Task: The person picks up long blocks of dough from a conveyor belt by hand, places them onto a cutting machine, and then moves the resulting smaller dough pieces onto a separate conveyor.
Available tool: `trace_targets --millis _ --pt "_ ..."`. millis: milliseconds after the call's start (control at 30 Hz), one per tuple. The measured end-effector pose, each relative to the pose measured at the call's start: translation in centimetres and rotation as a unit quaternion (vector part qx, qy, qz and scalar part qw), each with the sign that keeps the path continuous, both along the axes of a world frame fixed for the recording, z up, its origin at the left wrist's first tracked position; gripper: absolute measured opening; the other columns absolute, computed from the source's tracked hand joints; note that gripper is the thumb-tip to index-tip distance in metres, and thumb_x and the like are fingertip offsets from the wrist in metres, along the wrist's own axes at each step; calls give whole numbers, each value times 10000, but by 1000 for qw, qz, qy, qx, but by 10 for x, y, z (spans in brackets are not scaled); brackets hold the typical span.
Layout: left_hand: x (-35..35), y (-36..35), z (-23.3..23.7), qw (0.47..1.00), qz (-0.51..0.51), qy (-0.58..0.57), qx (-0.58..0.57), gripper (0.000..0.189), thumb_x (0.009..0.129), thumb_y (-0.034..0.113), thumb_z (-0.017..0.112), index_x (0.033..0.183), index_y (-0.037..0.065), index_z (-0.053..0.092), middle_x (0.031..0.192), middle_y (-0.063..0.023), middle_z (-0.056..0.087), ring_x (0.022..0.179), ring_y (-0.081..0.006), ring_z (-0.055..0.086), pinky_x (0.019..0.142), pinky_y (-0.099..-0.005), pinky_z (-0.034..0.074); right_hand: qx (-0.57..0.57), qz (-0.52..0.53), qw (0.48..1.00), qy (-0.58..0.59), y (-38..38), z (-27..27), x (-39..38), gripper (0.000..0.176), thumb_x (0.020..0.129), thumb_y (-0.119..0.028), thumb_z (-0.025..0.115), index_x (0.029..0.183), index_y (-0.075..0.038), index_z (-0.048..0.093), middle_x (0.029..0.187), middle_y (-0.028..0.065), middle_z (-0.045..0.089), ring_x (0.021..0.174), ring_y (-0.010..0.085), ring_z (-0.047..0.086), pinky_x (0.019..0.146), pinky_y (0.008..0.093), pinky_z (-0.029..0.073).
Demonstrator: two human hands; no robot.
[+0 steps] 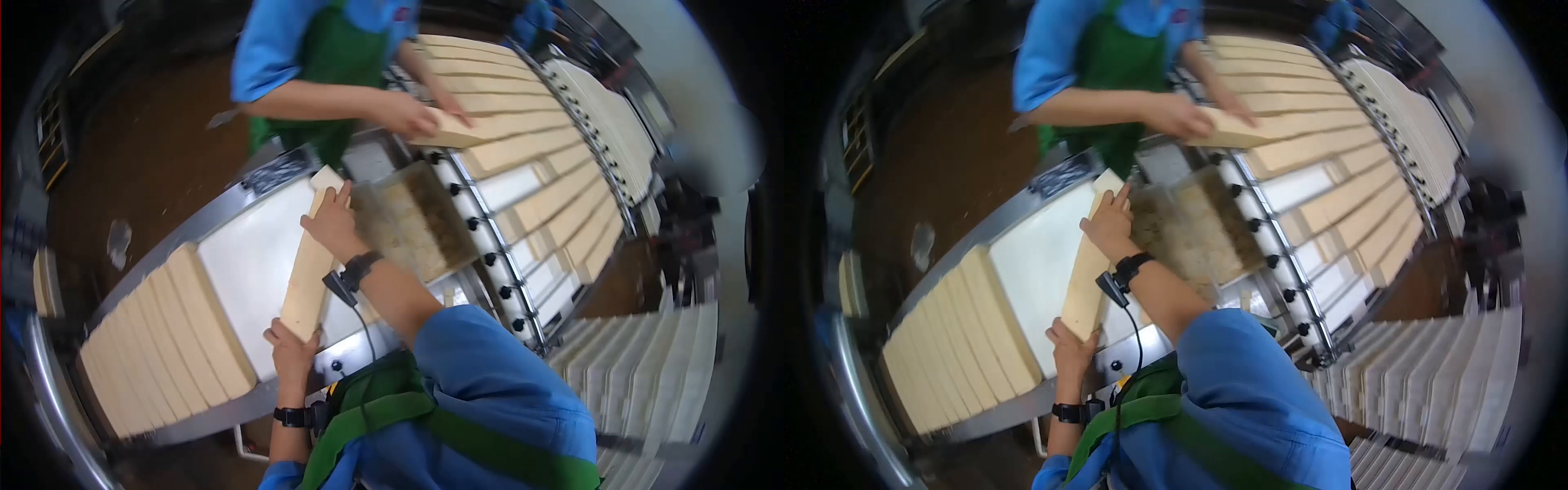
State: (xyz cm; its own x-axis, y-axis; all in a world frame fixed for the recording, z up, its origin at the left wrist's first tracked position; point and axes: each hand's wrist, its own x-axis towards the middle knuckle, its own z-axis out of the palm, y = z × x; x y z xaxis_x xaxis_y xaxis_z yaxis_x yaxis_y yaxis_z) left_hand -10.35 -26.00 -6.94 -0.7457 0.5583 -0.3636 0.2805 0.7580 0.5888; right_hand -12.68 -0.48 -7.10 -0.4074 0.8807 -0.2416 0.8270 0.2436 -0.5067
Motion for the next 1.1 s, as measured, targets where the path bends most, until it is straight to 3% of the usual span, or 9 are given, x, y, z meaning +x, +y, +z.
trace_targets --millis 133,333,433,533,633,700,800,900,1100 --pt "25 38 3 984 -23 87 155 758 633 87 721 1283 -8 342 1189 -275 326 1087 -423 431 927 -426 428 81 -138 967 196 38 -2 95 761 672 -287 711 1239 7 297 1291 287 301 1123 476 433 947 474 400" --pt "82 141 38 942 -146 142 268 777 645 77 725 1331 51 361 1317 -266 273 1214 -420 334 1031 -420 321 131 -290 918 236 112 68 243 736 740 -338 677 1265 7 292 1242 288 364 1053 475 497 888 504 429" --pt "111 196 72 914 -194 119 335 738 665 60 717 1323 44 383 1356 -251 256 1245 -420 318 1046 -416 299 149 -329 911 199 169 73 298 710 776 -436 624 1272 -4 356 1231 286 424 1027 472 528 862 502 450" --pt "128 247 83 888 -250 100 373 695 710 51 708 1329 46 392 1350 -234 311 1225 -401 364 1039 -411 308 58 -316 946 39 225 76 343 669 818 -511 500 1262 -13 451 1253 260 477 1130 442 480 938 511 387" --pt "132 289 85 878 -295 11 377 703 744 65 702 1361 43 364 1332 -230 364 1208 -384 398 1028 -396 324 27 -209 967 -141 281 48 383 655 852 -520 369 1253 -22 513 1299 213 491 1214 400 414 1015 521 269" --pt "136 307 91 878 -308 -84 358 710 754 68 696 1373 39 349 1326 -237 370 1206 -383 403 1025 -394 328 49 -219 963 -149 307 39 401 640 868 -487 326 1262 -19 515 1314 198 490 1248 387 372 1032 521 209" --pt "145 325 76 868 -344 -89 347 695 778 71 663 1387 41 331 1323 -246 373 1222 -389 397 1037 -397 322 52 -223 961 -154 335 37 415 632 883 -465 292 1264 -13 517 1313 191 499 1253 383 367 1038 511 192" --pt "154 335 49 875 -349 5 335 658 795 79 627 1384 47 337 1325 -249 371 1250 -398 373 1055 -395 304 44 -221 963 -146 356 26 425 656 889 -466 268 1254 21 514 1287 216 514 1253 387 374 1045 496 189" --pt "176 354 48 898 -330 -1 292 603 774 69 554 1346 29 370 1350 -268 316 1273 -411 337 1071 -397 279 41 -249 963 -89 370 18 437 649 887 -450 299 1241 53 508 1298 241 487 1289 364 342 1051 493 169"
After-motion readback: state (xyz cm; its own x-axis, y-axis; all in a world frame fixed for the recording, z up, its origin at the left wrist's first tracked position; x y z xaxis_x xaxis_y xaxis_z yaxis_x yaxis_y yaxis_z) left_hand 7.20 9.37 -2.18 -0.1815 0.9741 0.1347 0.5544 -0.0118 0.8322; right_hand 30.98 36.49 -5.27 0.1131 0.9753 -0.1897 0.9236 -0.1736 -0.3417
